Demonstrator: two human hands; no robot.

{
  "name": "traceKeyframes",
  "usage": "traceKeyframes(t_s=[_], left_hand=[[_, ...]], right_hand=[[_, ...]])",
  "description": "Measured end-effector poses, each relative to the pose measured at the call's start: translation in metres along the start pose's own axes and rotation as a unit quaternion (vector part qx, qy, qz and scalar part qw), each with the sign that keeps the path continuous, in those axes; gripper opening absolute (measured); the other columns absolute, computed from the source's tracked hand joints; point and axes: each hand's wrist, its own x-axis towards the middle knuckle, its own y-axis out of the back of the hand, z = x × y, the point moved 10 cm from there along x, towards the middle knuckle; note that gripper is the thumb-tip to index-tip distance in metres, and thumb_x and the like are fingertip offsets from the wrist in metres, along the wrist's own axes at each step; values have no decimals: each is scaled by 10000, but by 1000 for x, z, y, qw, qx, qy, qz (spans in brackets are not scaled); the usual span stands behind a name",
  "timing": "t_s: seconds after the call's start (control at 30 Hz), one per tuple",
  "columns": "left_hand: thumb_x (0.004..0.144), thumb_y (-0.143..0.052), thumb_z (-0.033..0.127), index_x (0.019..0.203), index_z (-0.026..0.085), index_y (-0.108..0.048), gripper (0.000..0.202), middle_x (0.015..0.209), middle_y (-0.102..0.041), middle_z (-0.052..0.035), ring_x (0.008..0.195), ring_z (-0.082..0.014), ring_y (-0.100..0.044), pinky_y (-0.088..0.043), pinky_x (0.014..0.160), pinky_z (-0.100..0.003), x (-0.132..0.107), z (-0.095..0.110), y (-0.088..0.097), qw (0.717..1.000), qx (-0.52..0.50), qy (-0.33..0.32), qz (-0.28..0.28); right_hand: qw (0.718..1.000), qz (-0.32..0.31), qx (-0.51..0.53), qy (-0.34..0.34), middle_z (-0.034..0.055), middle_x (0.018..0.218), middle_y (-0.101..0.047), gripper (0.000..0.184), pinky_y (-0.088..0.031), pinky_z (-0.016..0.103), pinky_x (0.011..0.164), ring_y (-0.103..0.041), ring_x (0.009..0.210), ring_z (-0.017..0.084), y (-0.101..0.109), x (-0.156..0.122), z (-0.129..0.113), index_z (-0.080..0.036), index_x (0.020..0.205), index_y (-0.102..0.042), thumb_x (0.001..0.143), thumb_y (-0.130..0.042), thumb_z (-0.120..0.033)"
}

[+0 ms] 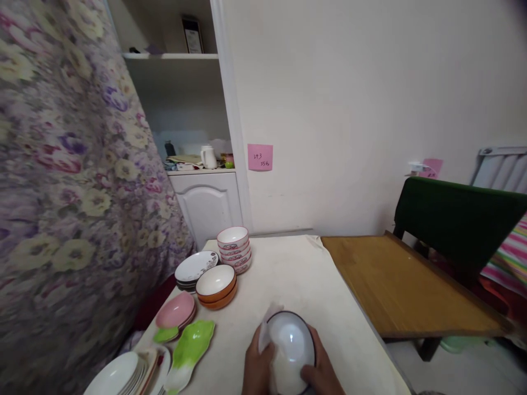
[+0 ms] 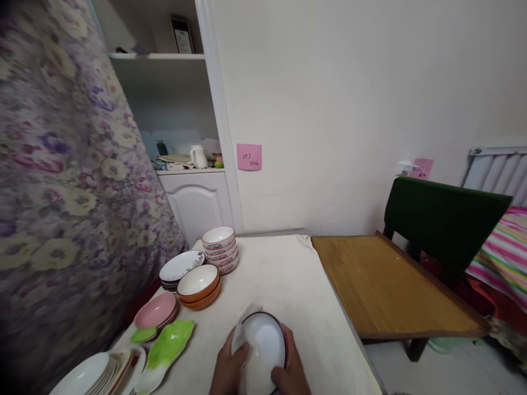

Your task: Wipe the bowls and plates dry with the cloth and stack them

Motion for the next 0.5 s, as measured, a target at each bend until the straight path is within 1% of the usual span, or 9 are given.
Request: traceKeyframes(t_s=[0.1, 0.13, 0.17, 0.2, 0.27, 0.33, 0.37, 0.43, 0.5], left_hand=[[676, -622, 145, 1129, 146, -628, 453, 868, -746, -27, 770, -182, -646, -479, 714, -258, 5, 36, -23, 984, 68, -37, -161], [658, -611, 113, 1096, 135, -651, 440, 843, -747, -26, 743, -173, -640, -472, 706, -252, 5, 41, -29, 977, 80, -36, -194], [638, -598, 89, 1083, 126, -658, 450, 828, -746, -27, 726, -169, -637, -469, 699, -249, 4, 42, -31, 976, 83, -31, -201], [634, -587, 85, 1102, 123, -646, 473, 836, -746, -30, 727, -169, -639, -470, 698, -251, 5, 41, -29, 981, 73, -26, -178], [650, -576, 125, 1194, 127, -572, 544, 908, -744, -43, 747, -180, -647, -480, 694, -262, 3, 30, -14, 997, 33, -21, -68], [683, -563, 184, 1304, 132, -445, 634, 1004, -727, -66, 795, -198, -654, -491, 702, -279, -6, 11, 1, 999, -9, -12, 38], [694, -556, 205, 1336, 132, -394, 667, 1020, -722, -74, 807, -204, -655, -491, 692, -281, -10, 3, 4, 998, -21, -5, 63], [682, -555, 204, 1343, 129, -388, 686, 992, -726, -72, 801, -206, -653, -479, 653, -270, -13, -2, 3, 999, -17, 5, 48], [655, -540, 165, 1278, 138, -494, 626, 926, -735, -44, 752, -185, -640, -460, 626, -252, -9, 10, -6, 999, 25, -3, -28]], right_hand=[[995, -88, -10, -48, 36, 1046, -692, 781, -463, 383, 914, -613, 986, 267, -13, -1, -10, -193, 1207, -524, 437, -474, -72], [992, -109, -1, -56, 35, 1015, -700, 738, -477, 390, 889, -622, 956, 268, -17, -1, -12, -196, 1199, -537, 470, -508, -89], [992, -113, 10, -53, 41, 1025, -701, 700, -481, 398, 885, -624, 957, 274, -18, -1, -14, -198, 1203, -539, 507, -555, -123], [994, -98, 19, -41, 54, 1068, -693, 677, -478, 406, 900, -619, 989, 282, -17, 1, -14, -199, 1216, -533, 543, -605, -178], [999, -26, 18, -10, 84, 1178, -654, 686, -453, 410, 955, -588, 1082, 296, -5, 3, -9, -199, 1248, -513, 587, -668, -298], [999, 41, -3, 2, 108, 1218, -631, 706, -430, 410, 989, -562, 1131, 307, 7, 3, 4, -185, 1267, -499, 600, -673, -342], [998, 56, -14, 0, 116, 1205, -636, 714, -427, 415, 992, -562, 1127, 315, 11, 2, 12, -174, 1270, -497, 596, -664, -337], [998, 50, -33, -13, 116, 1161, -659, 726, -426, 426, 993, -572, 1106, 325, 14, 1, 25, -159, 1275, -499, 573, -633, -289], [998, 21, -52, -34, 101, 1122, -681, 726, -426, 427, 991, -586, 1085, 322, 13, 0, 31, -162, 1265, -519, 547, -601, -225]])
